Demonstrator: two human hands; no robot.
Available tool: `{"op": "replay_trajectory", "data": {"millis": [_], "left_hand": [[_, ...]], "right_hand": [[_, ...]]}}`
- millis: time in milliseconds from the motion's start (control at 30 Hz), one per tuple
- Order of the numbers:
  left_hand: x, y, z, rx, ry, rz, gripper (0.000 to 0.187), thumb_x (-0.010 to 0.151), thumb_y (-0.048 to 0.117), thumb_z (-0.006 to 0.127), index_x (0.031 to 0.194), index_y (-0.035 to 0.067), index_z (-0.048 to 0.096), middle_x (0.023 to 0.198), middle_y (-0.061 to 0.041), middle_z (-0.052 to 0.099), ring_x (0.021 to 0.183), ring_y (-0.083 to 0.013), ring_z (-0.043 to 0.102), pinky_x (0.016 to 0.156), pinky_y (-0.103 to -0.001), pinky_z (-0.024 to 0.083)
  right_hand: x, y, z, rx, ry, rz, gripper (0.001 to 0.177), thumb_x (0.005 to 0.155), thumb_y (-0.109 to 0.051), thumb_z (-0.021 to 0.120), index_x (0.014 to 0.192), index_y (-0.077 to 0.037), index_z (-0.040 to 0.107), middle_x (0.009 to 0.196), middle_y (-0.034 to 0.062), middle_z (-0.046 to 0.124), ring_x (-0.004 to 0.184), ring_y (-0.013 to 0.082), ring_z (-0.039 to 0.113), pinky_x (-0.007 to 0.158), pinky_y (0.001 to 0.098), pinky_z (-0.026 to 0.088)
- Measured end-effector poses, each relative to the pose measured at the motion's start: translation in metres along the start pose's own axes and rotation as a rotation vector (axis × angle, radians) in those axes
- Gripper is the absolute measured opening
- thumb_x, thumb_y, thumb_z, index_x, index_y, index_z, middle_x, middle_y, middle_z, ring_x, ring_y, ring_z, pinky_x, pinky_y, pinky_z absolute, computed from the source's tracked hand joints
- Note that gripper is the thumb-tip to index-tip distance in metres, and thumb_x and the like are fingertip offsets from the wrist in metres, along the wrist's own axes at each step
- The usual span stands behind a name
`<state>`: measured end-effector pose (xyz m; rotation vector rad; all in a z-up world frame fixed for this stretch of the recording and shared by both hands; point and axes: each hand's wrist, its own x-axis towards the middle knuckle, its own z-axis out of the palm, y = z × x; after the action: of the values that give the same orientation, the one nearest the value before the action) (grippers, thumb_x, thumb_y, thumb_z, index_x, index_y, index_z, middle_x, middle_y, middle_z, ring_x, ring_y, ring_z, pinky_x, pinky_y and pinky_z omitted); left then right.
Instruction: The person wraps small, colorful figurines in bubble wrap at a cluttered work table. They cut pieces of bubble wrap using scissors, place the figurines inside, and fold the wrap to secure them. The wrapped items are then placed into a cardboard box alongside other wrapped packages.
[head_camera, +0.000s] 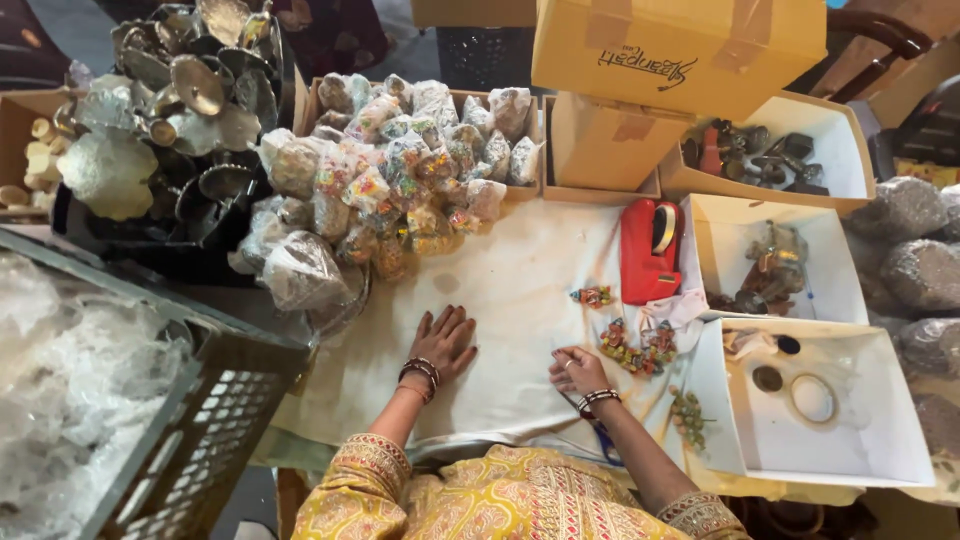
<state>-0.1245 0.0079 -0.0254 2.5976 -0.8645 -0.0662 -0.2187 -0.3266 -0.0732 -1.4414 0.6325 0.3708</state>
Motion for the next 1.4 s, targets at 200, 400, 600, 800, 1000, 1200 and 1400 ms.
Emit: {"op": "replay_trajectory", "data": {"millis": [200, 400, 600, 800, 1000, 1200, 1400], "left_hand": [[-0.019, 0.025, 0.030, 0.133, -0.007, -0.240, 0.063, 0.098, 0.047, 0.045, 0.156, 0.023, 0.037, 0.166, -0.008, 0.027, 0.155, -0.0280, 0.017, 0.122, -0.059, 0.008], [-0.054, 0.054, 0.033, 0.177, -0.190, -0.369, 0.069, 0.100, 0.053, 0.037, 0.162, 0.027, 0.020, 0.170, -0.008, 0.012, 0.157, -0.0281, 0.006, 0.122, -0.061, 0.003], [-0.090, 0.086, 0.072, 0.276, 0.273, -0.170, 0.074, 0.097, 0.057, 0.028, 0.159, 0.022, 0.011, 0.166, -0.010, 0.001, 0.153, -0.0258, -0.005, 0.117, -0.060, -0.003], [-0.110, 0.128, 0.087, 0.299, 0.178, 0.061, 0.066, 0.105, 0.055, 0.029, 0.160, 0.020, 0.022, 0.169, -0.013, 0.004, 0.154, -0.0280, -0.001, 0.119, -0.064, -0.001], [-0.098, 0.180, 0.007, -0.424, -0.228, -0.254, 0.029, 0.103, 0.032, 0.054, 0.124, 0.022, 0.071, 0.111, -0.006, 0.077, 0.102, -0.0270, 0.071, 0.102, -0.041, 0.054], [-0.072, 0.177, -0.095, -0.457, 0.243, -0.134, 0.018, 0.095, 0.019, 0.070, 0.110, 0.016, 0.078, 0.099, -0.009, 0.078, 0.085, -0.0275, 0.074, 0.073, -0.038, 0.059], [-0.088, 0.148, -0.285, -0.108, 0.583, 0.131, 0.013, 0.094, 0.013, 0.075, 0.107, 0.012, 0.076, 0.105, -0.005, 0.078, 0.088, -0.0193, 0.076, 0.079, -0.034, 0.060]], "right_hand": [[-0.008, -0.030, -0.003, 0.139, -0.140, 0.070, 0.039, 0.101, -0.038, 0.053, 0.125, -0.009, 0.064, 0.101, 0.0116, 0.077, 0.081, 0.0199, 0.076, 0.065, 0.0313, 0.062], [0.017, 0.004, 0.002, -0.053, -0.102, -0.003, 0.026, 0.101, -0.022, 0.059, 0.119, -0.005, 0.066, 0.095, 0.0124, 0.075, 0.071, 0.0207, 0.074, 0.057, 0.0323, 0.059], [0.012, -0.003, -0.001, -0.054, -0.144, 0.022, 0.023, 0.101, -0.021, 0.057, 0.116, -0.005, 0.065, 0.094, 0.0125, 0.075, 0.070, 0.0209, 0.074, 0.056, 0.0328, 0.059], [0.009, -0.004, -0.001, -0.095, -0.177, -0.011, 0.024, 0.101, -0.020, 0.058, 0.117, -0.004, 0.065, 0.095, 0.0119, 0.075, 0.071, 0.0202, 0.074, 0.056, 0.0320, 0.060], [0.011, -0.003, -0.005, -0.084, -0.207, -0.029, 0.024, 0.101, -0.020, 0.059, 0.117, -0.004, 0.065, 0.095, 0.0118, 0.074, 0.069, 0.0196, 0.073, 0.055, 0.0319, 0.060], [0.014, 0.003, -0.008, -0.012, -0.216, -0.009, 0.023, 0.101, -0.018, 0.058, 0.118, -0.005, 0.063, 0.093, 0.0123, 0.073, 0.065, 0.0208, 0.071, 0.052, 0.0339, 0.058], [0.024, 0.008, -0.015, -0.070, -0.176, -0.020, 0.024, 0.101, -0.016, 0.058, 0.121, -0.003, 0.063, 0.093, 0.0140, 0.073, 0.067, 0.0219, 0.072, 0.053, 0.0353, 0.058]]}}
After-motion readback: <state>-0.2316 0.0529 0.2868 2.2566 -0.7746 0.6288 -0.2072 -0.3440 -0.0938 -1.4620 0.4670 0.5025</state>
